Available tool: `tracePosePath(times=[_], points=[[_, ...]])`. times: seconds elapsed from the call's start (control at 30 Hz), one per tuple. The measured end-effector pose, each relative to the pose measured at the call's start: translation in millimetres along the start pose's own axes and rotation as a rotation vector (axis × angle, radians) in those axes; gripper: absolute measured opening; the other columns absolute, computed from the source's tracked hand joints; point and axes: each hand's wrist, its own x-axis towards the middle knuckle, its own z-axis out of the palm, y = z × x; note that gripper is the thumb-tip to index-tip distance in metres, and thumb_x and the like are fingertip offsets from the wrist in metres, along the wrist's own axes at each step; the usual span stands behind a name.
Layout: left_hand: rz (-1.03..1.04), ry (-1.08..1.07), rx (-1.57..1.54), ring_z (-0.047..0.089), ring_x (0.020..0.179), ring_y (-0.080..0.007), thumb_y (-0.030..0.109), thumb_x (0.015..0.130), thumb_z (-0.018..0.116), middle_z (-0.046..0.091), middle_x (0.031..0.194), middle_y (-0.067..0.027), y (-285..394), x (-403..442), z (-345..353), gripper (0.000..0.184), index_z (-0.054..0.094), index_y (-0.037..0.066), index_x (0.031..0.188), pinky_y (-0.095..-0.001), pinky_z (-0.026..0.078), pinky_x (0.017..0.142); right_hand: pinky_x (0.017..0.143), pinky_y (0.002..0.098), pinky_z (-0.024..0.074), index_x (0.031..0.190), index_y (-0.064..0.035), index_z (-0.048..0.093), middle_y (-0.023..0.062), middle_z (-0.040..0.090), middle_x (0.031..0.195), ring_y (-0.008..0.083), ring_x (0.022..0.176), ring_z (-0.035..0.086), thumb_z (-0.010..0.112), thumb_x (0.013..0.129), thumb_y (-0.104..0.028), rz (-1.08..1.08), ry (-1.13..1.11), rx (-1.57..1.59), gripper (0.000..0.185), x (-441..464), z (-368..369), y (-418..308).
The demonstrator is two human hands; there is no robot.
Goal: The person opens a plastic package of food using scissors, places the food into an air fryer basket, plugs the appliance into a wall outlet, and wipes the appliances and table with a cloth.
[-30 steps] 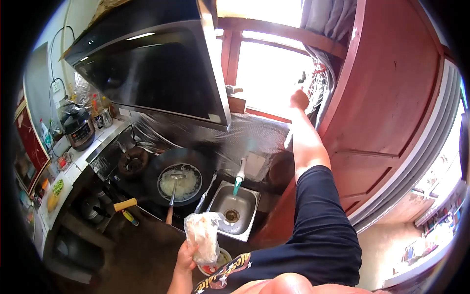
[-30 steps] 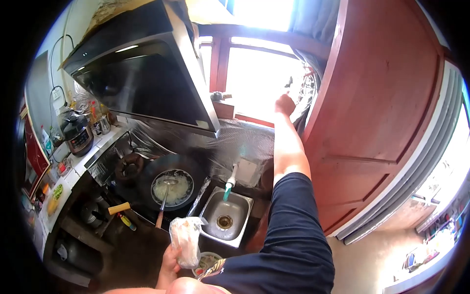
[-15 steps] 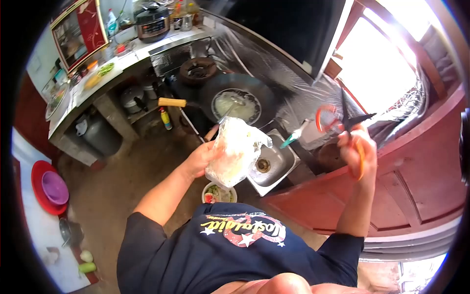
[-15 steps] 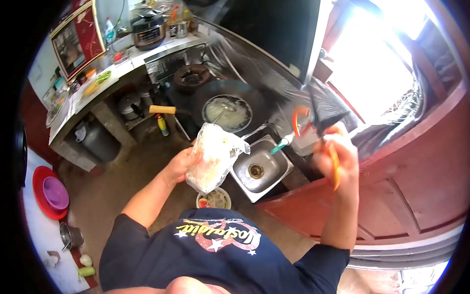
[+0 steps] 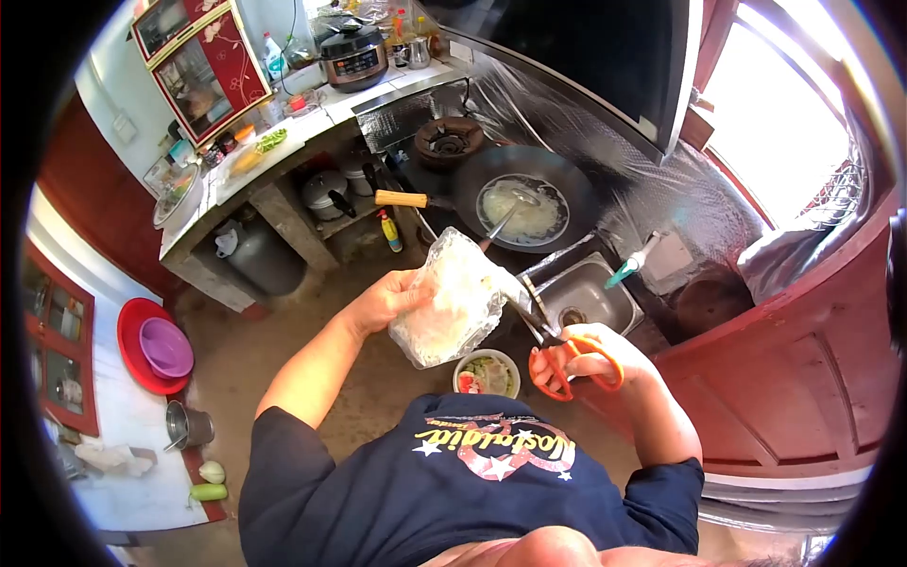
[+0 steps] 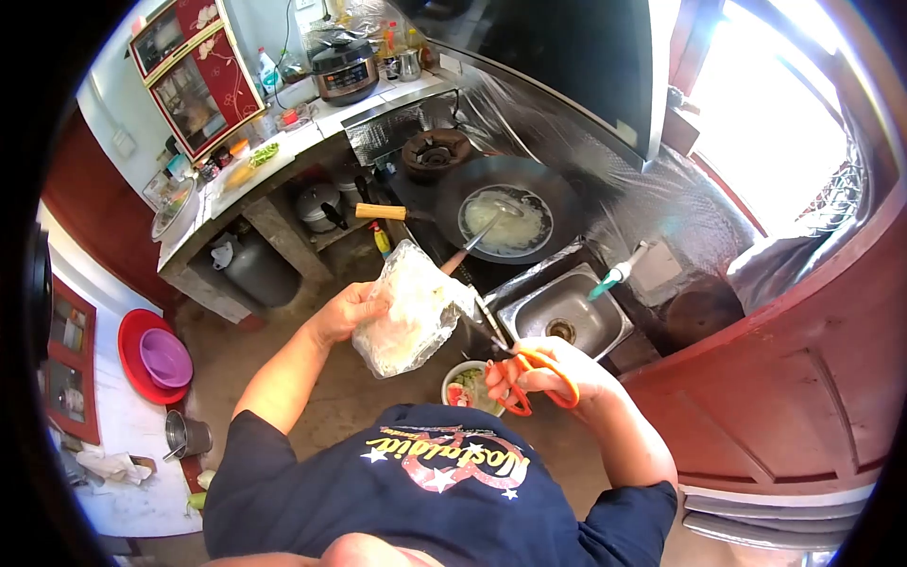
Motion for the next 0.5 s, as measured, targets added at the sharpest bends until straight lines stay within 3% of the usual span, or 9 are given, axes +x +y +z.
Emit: tracePosePath(times=[0.2, 0.27, 0.3, 0.43, 0.5], points=[[-0.03, 0.037, 0.02, 0.058, 0.09, -0.0117, 0.018, 0.086, 0.058, 0.061, 0.101, -0.0039, 2, -13, 9, 0.033, 0.055, -0.001, 0.113, -0.0274, 0.044, 0.084, 0.072, 0.0358, 0.0508, 0.084, 0.0064, 0.057, 0.0216, 0.061, 0.091, 0.0281, 0.082, 0.062, 0.054, 0.068, -0.002, 0.052, -0.148, -0.094, 0.018, 30, -12, 8], [-0.054, -0.003, 0.037, 0.057, 0.091, -0.0113, 0.018, 0.086, 0.058, 0.061, 0.101, -0.0036, 1, -14, 13, 0.032, 0.055, -0.001, 0.113, -0.0272, 0.044, 0.084, 0.073, 0.0362, 0.0511, 0.083, 0.0061, 0.056, 0.0218, 0.061, 0.093, 0.0279, 0.081, 0.062, 0.054, 0.068, -0.002, -0.034, -0.186, -0.123, 0.017, 38, -16, 9], [-0.055, -0.002, 0.037, 0.057, 0.091, -0.0113, 0.018, 0.086, 0.058, 0.061, 0.101, -0.0036, -2, -14, 15, 0.032, 0.055, -0.001, 0.113, -0.0272, 0.044, 0.084, 0.067, 0.0311, 0.05, 0.081, 0.0031, 0.057, 0.0167, 0.062, 0.089, 0.0229, 0.084, 0.062, 0.057, 0.068, -0.007, -0.056, -0.199, -0.08, 0.016, 43, -20, 13], [-0.045, -0.057, 0.105, 0.055, 0.093, -0.0099, 0.012, 0.085, 0.059, 0.061, 0.101, -0.0022, -6, -10, 22, 0.029, 0.056, 0.0, 0.111, -0.0265, 0.043, 0.085, 0.068, 0.0325, 0.0522, 0.086, 0.0029, 0.054, 0.0176, 0.061, 0.089, 0.023, 0.075, 0.063, 0.062, 0.075, -0.011, -0.044, -0.236, 0.022, 0.02, 55, -28, 23], [-0.078, -0.098, 0.115, 0.054, 0.094, -0.0087, 0.007, 0.085, 0.059, 0.061, 0.102, -0.0015, -14, -6, 22, 0.027, 0.056, 0.0, 0.11, -0.0263, 0.042, 0.086, 0.067, 0.0325, 0.0525, 0.095, 0.0019, 0.05, 0.018, 0.061, 0.089, 0.0232, 0.071, 0.063, 0.061, 0.079, -0.013, -0.149, -0.291, 0.187, 0.024, 59, -30, 30]])
